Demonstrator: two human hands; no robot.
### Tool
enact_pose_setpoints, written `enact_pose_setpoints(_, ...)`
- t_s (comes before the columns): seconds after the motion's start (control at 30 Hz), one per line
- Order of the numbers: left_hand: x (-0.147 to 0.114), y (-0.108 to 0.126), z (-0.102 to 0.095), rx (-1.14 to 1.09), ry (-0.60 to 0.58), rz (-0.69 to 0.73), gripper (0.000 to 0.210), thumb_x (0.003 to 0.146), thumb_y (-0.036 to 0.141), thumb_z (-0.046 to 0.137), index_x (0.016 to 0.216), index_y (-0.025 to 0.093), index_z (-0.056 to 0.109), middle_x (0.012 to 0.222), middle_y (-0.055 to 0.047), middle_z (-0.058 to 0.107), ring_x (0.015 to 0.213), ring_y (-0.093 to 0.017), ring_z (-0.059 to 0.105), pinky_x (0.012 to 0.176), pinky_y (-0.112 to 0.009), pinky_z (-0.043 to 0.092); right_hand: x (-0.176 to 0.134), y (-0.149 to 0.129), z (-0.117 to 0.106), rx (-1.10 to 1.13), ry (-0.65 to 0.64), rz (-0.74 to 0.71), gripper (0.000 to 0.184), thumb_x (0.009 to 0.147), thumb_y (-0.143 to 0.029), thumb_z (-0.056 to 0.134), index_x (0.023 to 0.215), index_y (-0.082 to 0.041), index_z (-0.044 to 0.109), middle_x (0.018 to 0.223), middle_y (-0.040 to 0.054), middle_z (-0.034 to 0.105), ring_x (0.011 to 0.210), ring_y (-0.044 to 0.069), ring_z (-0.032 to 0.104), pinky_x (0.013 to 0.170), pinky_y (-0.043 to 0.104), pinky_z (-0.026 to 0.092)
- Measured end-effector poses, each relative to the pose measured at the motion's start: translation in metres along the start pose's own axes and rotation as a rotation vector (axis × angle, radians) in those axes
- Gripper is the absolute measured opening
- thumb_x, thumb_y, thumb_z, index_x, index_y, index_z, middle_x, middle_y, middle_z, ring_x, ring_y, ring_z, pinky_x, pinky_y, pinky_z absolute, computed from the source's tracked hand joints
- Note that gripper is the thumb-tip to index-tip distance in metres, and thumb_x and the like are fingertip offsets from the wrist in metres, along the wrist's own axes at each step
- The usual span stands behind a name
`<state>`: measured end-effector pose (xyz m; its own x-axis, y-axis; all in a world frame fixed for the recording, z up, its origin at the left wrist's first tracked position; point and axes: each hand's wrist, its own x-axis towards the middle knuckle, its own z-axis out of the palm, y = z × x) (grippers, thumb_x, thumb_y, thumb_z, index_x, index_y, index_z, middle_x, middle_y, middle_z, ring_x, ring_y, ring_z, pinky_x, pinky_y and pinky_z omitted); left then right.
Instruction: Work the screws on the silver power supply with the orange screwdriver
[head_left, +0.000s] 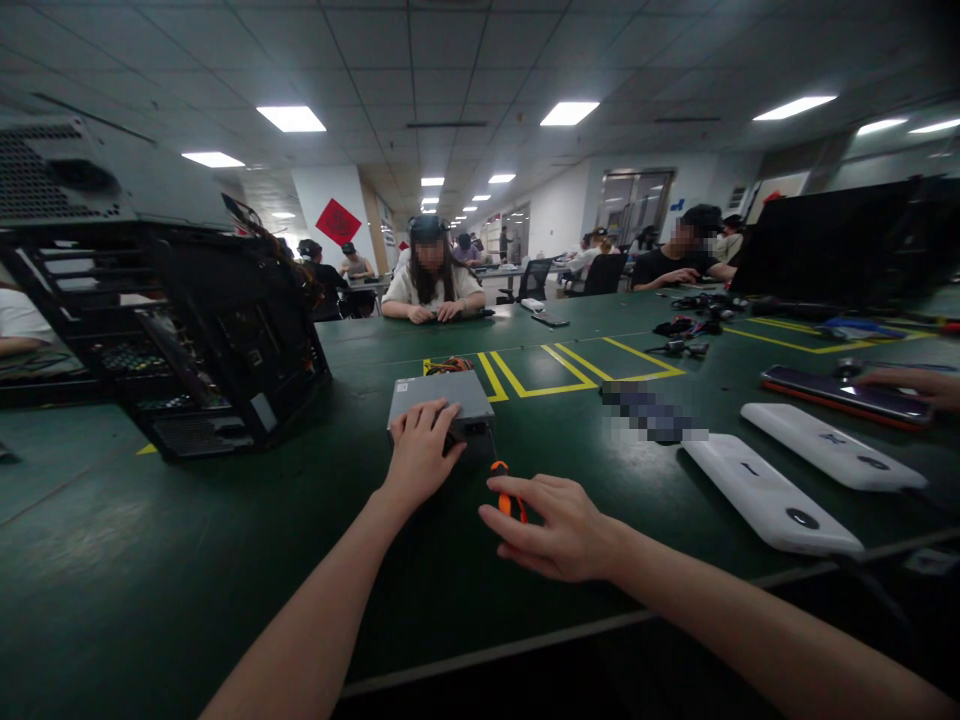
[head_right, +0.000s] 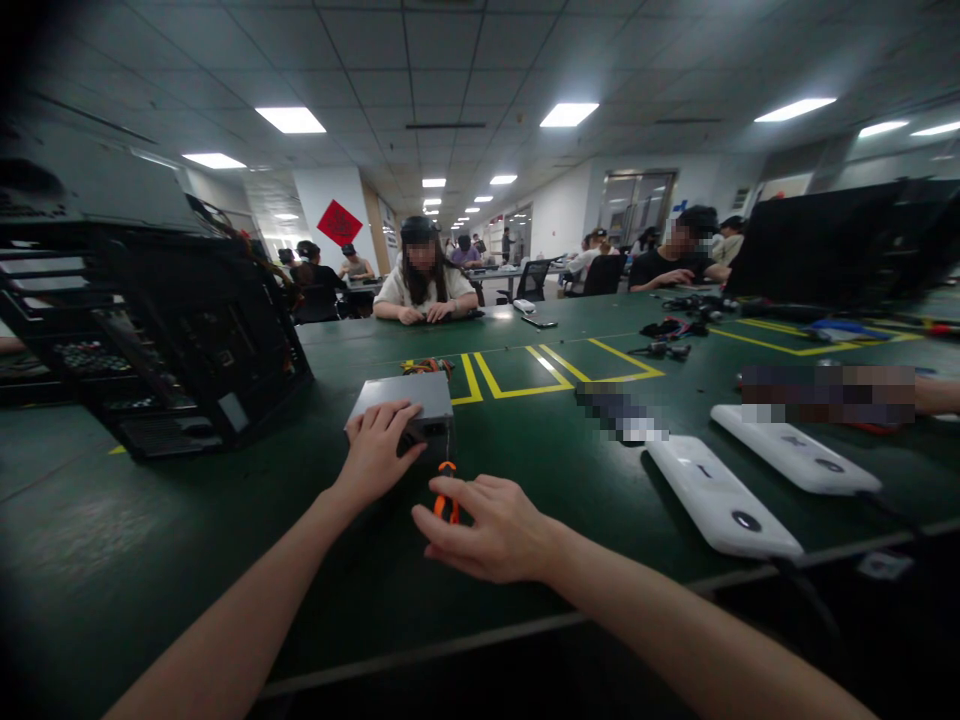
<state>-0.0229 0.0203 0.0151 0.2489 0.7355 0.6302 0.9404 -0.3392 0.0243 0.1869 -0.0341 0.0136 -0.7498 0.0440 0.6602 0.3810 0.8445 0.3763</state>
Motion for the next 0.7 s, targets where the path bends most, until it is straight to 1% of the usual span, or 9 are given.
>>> enact_pose_setpoints(0.07, 0.0002, 0.0001, 0.0001, 0.001, -0.002, -0.002, 0.049, 0.075, 0.032, 0.057, 0.121, 0.026, 0.045, 0.127, -0.006, 0.048, 0.115, -0.026, 0.039, 0.091, -0.043, 0.029, -0.0001, 0.0005, 0.0011, 0.012, 0.063, 0.012, 0.026, 0.083, -0.034, 0.053, 0.102, -0.017, 0.050, 0.103, 0.0142, 0.061, 0.064, 0.014, 0.058, 0.053, 0.025, 0.045)
enact_pose_setpoints(0.13, 0.0003, 0.0002, 0.0002, 0.000, -0.002, 0.001, 0.049, 0.075, 0.032, 0.057, 0.121, 0.026, 0.045, 0.127, -0.006, 0.048, 0.115, -0.025, 0.039, 0.091, -0.043, 0.029, -0.0005, 0.0007, 0.0029, 0.044, 0.101, 0.018, 0.026, 0.082, -0.035, 0.055, 0.097, -0.014, 0.050, 0.099, 0.0136, 0.062, 0.065, 0.014, 0.058, 0.054, 0.024, 0.046)
enact_pose_setpoints(0.2, 0.0004, 0.0000, 0.0002, 0.000, 0.001, 0.003, 0.049, 0.074, 0.031, 0.058, 0.121, 0.026, 0.045, 0.126, -0.006, 0.049, 0.114, -0.025, 0.040, 0.090, -0.042, 0.030, -0.0005, 0.0005, 0.0037, 0.097, 0.084, 0.019, 0.030, 0.083, -0.037, 0.053, 0.098, -0.012, 0.049, 0.098, 0.0143, 0.062, 0.070, 0.015, 0.060, 0.057, 0.025, 0.047)
enact_pose_setpoints(0.3, 0.0004, -0.0002, 0.0002, 0.005, 0.003, -0.001, 0.049, 0.073, 0.031, 0.059, 0.121, 0.026, 0.045, 0.126, -0.006, 0.049, 0.114, -0.026, 0.040, 0.090, -0.043, 0.029, 0.0008, -0.0007, 0.0024, 0.155, -0.008, 0.006, 0.035, 0.086, -0.036, 0.045, 0.108, -0.009, 0.047, 0.104, 0.0169, 0.059, 0.080, 0.018, 0.061, 0.062, 0.027, 0.049)
enact_pose_setpoints(0.4, 0.0002, -0.0004, 0.0001, 0.008, 0.004, 0.003, 0.050, 0.074, 0.031, 0.058, 0.121, 0.026, 0.045, 0.127, -0.006, 0.049, 0.114, -0.026, 0.040, 0.090, -0.043, 0.029, 0.0023, -0.0013, 0.0018, 0.105, -0.064, -0.027, 0.035, 0.087, -0.033, 0.042, 0.117, -0.014, 0.045, 0.108, 0.0168, 0.057, 0.088, 0.020, 0.060, 0.065, 0.030, 0.049)
enact_pose_setpoints(0.5, -0.0001, -0.0004, 0.0002, 0.006, 0.008, 0.010, 0.050, 0.074, 0.031, 0.059, 0.121, 0.026, 0.045, 0.127, -0.006, 0.049, 0.114, -0.025, 0.040, 0.090, -0.042, 0.029, 0.0015, -0.0009, 0.0051, 0.084, -0.029, -0.034, 0.032, 0.085, -0.036, 0.048, 0.109, -0.014, 0.048, 0.105, 0.0157, 0.059, 0.089, 0.020, 0.059, 0.065, 0.029, 0.049)
enact_pose_setpoints(0.6, -0.0002, -0.0005, 0.0004, 0.008, 0.009, 0.008, 0.049, 0.074, 0.031, 0.058, 0.120, 0.026, 0.045, 0.127, -0.006, 0.049, 0.114, -0.025, 0.040, 0.090, -0.042, 0.029, -0.0007, -0.0006, 0.0085, 0.147, 0.029, 0.007, 0.032, 0.083, -0.039, 0.053, 0.100, -0.012, 0.047, 0.102, 0.0154, 0.060, 0.082, 0.017, 0.060, 0.064, 0.026, 0.049)
enact_pose_setpoints(0.7, 0.0000, -0.0005, 0.0006, 0.008, 0.009, 0.011, 0.048, 0.074, 0.031, 0.058, 0.120, 0.026, 0.045, 0.127, -0.006, 0.049, 0.114, -0.025, 0.040, 0.090, -0.042, 0.029, -0.0010, -0.0007, 0.0072, 0.220, 0.025, 0.042, 0.035, 0.083, -0.039, 0.050, 0.104, -0.011, 0.044, 0.104, 0.0164, 0.059, 0.082, 0.017, 0.060, 0.067, 0.027, 0.050)
